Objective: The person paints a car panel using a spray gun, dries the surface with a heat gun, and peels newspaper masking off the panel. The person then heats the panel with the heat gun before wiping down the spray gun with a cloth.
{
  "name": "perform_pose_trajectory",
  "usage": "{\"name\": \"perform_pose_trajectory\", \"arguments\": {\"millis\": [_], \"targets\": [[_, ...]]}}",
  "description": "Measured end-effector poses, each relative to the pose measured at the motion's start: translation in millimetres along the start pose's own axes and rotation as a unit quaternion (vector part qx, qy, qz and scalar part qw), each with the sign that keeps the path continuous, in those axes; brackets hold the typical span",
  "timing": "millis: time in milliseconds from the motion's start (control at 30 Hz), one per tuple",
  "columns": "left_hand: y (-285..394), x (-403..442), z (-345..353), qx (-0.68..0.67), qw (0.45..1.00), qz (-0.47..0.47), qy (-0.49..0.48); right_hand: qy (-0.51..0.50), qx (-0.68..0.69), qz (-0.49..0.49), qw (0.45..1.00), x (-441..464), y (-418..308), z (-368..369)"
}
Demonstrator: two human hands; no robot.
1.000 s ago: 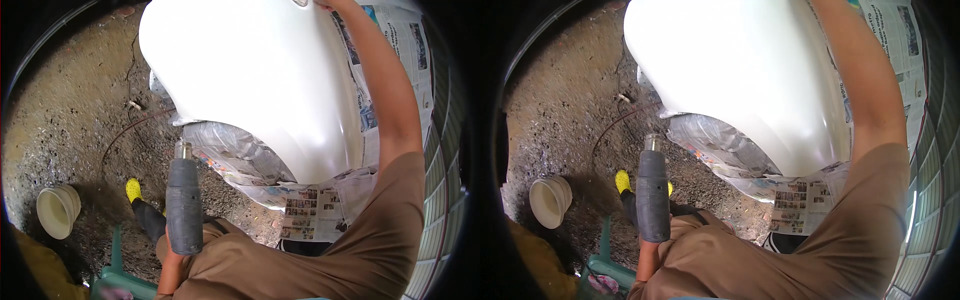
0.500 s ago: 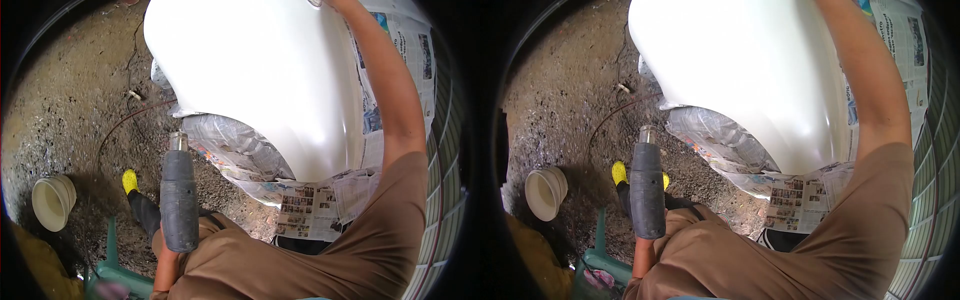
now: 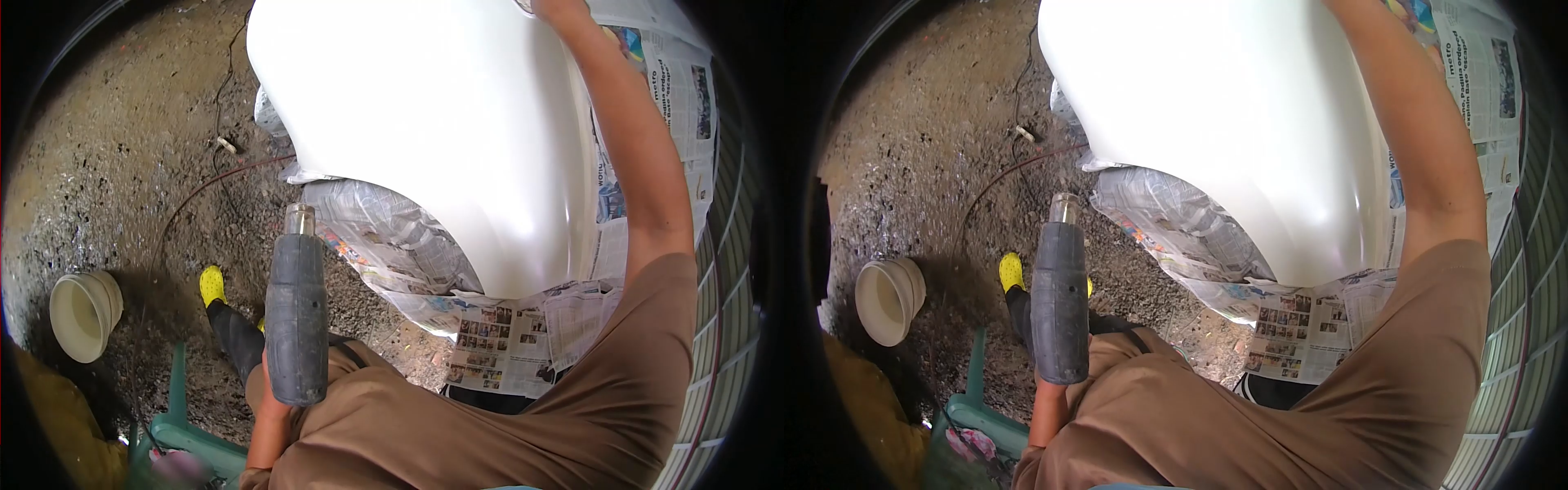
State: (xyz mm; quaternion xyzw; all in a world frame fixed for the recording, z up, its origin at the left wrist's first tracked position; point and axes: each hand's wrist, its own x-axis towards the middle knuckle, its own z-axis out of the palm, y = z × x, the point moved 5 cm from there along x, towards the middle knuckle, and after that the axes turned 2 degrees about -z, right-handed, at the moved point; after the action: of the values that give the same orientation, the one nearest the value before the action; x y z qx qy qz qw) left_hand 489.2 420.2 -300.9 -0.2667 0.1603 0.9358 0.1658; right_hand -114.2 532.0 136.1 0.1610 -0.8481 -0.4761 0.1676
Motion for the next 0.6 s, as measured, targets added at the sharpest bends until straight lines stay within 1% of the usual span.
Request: {"name": "perform_pose_trajectory", "arguments": {"millis": [233, 300, 333, 367, 400, 433, 467, 533, 600], "targets": [[2, 0, 5, 0.018, 1.000, 0.002, -0.002, -0.033, -0.059, -0.005, 0.998, -4, 3, 12], [1, 2, 1, 0.047, 0.999, 0.005, 0.010, -0.013, -0.044, 0.008, 0.999, -10, 10, 4], [4, 1, 3, 0.102, 0.995, 0.020, 0.012, -0.004, -0.037, 0.012, 0.999, -13, 13, -3], [8, 1, 6, 0.157, 0.987, 0.035, 0.016, -0.018, -0.030, 0.023, 0.999, -16, 17, -9], [21, -3, 19, 0.251, 0.966, 0.064, 0.016, -0.031, -0.024, 0.034, 0.999, -19, 21, -17], [23, -4, 21, 0.295, 0.952, 0.080, 0.017, -0.044, -0.019, 0.047, 0.998, -24, 25, -20], [26, -5, 24, 0.338, 0.936, 0.096, 0.019, -0.060, -0.018, 0.039, 0.997, -28, 26, -19], [22, -4, 22, 0.333, 0.937, 0.103, 0.024, -0.090, -0.015, 0.025, 0.996, -36, 28, -16], [25, -3, 30, 0.347, 0.931, 0.110, 0.020, -0.078, 0.010, 0.018, 0.997, -45, 29, -16]]}}
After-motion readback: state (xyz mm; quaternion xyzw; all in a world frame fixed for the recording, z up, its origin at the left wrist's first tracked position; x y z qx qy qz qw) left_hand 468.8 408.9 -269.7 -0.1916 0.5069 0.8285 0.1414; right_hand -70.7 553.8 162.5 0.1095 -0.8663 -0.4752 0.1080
